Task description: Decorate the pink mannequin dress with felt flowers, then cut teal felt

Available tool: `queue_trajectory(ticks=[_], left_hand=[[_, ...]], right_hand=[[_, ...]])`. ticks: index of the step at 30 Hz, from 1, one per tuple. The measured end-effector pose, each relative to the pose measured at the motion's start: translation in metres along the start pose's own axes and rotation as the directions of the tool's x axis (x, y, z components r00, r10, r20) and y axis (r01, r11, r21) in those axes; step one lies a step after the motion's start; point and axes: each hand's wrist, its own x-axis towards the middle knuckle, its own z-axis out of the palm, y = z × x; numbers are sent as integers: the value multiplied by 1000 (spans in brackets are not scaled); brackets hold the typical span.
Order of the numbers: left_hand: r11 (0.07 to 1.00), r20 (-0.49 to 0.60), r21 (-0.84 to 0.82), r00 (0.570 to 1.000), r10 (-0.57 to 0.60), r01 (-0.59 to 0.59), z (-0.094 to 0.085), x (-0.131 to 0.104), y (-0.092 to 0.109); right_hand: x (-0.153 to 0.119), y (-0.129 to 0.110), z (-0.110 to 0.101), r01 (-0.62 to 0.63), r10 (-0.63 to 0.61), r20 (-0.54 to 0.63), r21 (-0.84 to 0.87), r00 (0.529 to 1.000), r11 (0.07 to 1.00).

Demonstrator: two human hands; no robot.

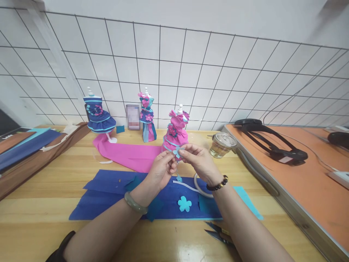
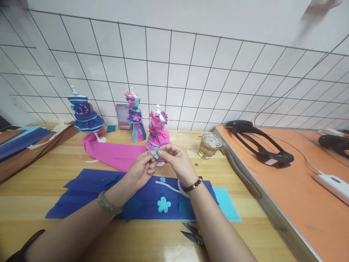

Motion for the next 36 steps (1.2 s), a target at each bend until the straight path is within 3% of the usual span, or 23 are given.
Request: queue_trajectory(ticks=[4, 10, 36], left_hand=[[1000, -6, 2, 1000, 8, -8, 1, 0, 0], [1000, -8, 10, 1000, 6, -6, 0, 0, 0], [988, 32, -137, 997, -70, 74, 3, -4, 4]], right_hand=[[0, 4, 10, 92, -99, -82, -89, 992, 992], [1, 5, 13, 109, -123, -109, -124, 987, 986], [2, 8, 10, 87, -92, -141, -44, 986, 995]])
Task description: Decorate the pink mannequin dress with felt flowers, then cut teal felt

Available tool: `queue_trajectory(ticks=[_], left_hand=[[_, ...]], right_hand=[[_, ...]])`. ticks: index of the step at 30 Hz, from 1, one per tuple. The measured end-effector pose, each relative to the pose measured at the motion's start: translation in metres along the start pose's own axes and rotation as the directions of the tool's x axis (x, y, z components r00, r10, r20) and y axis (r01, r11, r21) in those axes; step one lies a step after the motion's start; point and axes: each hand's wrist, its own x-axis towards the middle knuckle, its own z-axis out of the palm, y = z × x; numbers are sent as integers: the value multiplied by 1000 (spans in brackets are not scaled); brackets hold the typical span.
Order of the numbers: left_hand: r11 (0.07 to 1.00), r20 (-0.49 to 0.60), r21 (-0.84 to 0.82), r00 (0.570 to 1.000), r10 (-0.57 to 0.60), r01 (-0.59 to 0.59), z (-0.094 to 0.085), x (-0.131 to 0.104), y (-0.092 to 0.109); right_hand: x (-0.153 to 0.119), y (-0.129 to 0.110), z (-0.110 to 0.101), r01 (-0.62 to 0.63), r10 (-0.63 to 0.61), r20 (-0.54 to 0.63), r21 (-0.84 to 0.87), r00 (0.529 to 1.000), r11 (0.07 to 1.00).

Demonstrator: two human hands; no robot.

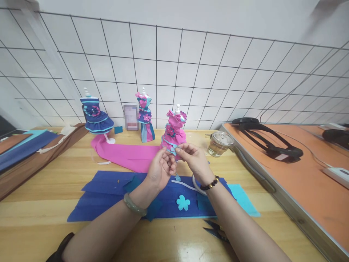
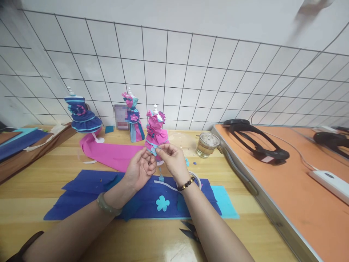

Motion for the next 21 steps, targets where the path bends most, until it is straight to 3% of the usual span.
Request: queue_trajectory(ticks=[5, 13, 21], left_hand=[[999, -47, -12, 998, 31, -32, 2, -1, -1], [999, -10, 33, 1000, 9, -8, -2, 3, -4], [1000, -44, 4, 999, 11, -11, 0, 1, -4]], right_hand=[[0, 2, 0, 8, -8, 8, -14, 1000, 1000], [1, 4, 0, 31, -32, -14, -48, 999, 998], [2, 6, 1, 40, -42, -24, -61, 999, 997]])
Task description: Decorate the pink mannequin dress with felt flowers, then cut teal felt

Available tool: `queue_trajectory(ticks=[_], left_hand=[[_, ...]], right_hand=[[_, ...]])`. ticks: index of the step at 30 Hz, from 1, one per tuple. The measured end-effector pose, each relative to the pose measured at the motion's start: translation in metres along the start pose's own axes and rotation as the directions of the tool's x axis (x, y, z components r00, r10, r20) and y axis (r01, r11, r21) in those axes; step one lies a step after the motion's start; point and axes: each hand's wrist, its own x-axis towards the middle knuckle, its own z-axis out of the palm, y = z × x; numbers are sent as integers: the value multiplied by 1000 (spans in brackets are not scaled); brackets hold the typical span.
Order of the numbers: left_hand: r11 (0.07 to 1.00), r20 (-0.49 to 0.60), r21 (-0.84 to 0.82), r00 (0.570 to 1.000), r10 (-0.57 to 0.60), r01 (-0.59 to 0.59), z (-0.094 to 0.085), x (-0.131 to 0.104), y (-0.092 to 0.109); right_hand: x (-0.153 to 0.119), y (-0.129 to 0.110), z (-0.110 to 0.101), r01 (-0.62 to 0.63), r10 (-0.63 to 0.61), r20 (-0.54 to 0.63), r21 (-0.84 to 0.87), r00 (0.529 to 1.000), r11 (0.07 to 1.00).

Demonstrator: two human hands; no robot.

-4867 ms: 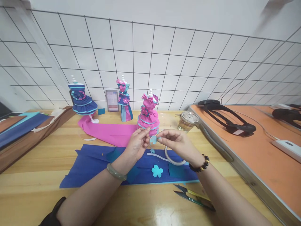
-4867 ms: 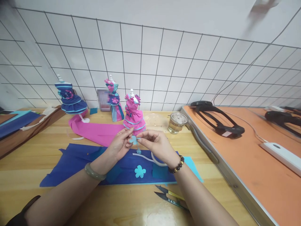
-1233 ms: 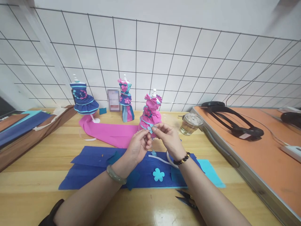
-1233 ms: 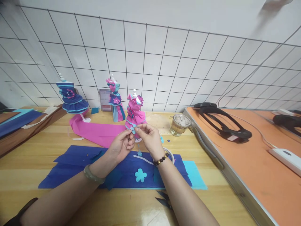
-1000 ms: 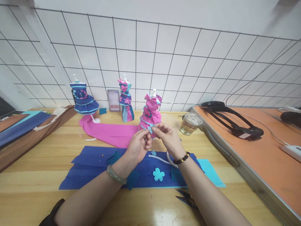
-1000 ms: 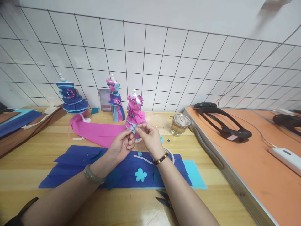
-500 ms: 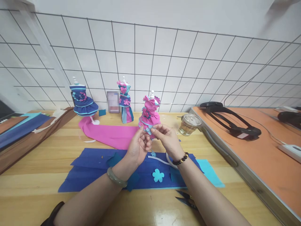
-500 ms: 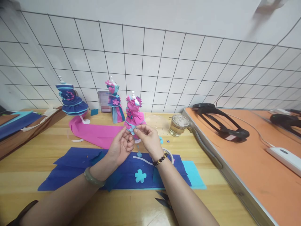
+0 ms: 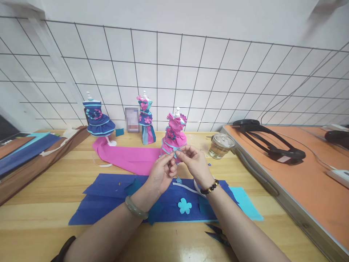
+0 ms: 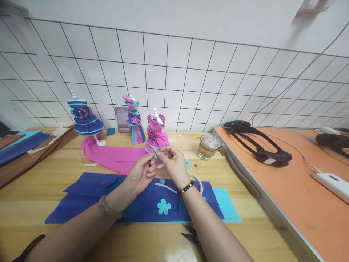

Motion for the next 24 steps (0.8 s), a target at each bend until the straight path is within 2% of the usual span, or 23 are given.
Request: queue_trajectory(ticks=[4, 10, 13, 18, 24], left_hand=[[1000, -1, 0, 1000, -4, 4, 1, -1, 1], [1000, -9, -13, 1000, 1, -1, 0, 1, 2], [1000, 5, -8, 1000, 4, -4, 1, 0, 2], [994, -5, 102, 1000, 28, -27, 3, -3, 1], [985, 17, 167, 999, 49, -51, 2, 0, 1]], right_hand=[[-1, -3, -1, 4, -4, -7, 2, 1000, 1000], [1, -6, -9, -54, 52, 63, 30, 997, 998], [2, -6, -12, -82, 81, 28, 36, 996, 996], [3, -7, -15, -113, 115, -12, 106, 993, 988], [4, -9, -18, -104, 108, -30, 119, 994, 987]])
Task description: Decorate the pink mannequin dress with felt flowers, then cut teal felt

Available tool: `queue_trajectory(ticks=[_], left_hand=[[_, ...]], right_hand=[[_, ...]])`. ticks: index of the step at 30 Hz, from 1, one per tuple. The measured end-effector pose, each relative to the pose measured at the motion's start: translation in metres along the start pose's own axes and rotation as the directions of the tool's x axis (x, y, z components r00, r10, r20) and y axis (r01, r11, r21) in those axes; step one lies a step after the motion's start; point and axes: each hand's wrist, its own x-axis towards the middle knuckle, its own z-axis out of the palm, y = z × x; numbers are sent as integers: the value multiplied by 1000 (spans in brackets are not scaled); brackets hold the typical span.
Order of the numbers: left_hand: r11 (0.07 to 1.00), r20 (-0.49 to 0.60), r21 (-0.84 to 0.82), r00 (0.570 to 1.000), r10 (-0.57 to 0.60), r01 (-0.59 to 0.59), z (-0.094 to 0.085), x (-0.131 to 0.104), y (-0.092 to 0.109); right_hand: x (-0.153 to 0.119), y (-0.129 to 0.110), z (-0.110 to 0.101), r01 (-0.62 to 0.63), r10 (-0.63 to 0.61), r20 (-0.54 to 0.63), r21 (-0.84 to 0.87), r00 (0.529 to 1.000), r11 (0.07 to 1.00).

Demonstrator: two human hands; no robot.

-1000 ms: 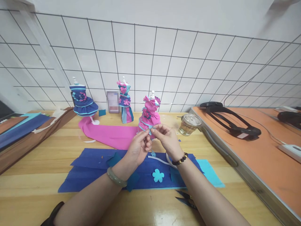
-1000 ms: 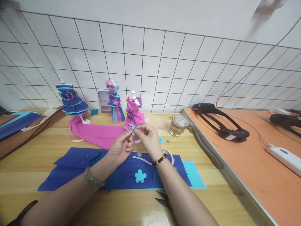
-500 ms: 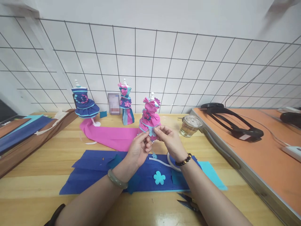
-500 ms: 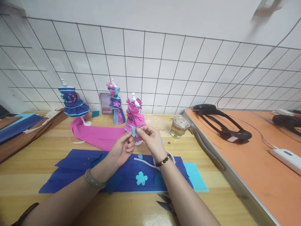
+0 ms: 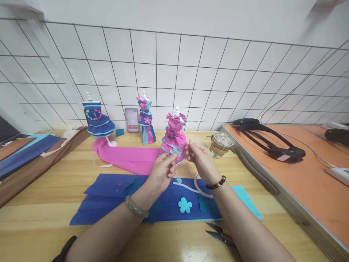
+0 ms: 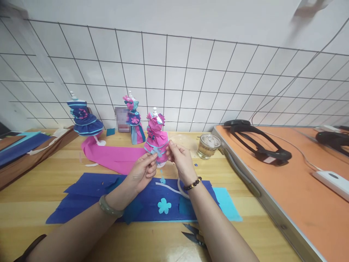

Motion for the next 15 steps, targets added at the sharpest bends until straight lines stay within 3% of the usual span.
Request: queue_trajectory(ticks=[9, 15], left_hand=[[998, 5, -69, 1000, 1, -1, -3, 2, -1], [984, -11, -178, 999, -36, 33, -3, 3, 5]], right_hand=[[0, -17, -9, 89, -89, -71, -8, 993, 996], [19, -55, -12, 192, -205, -84, -143, 975, 971]])
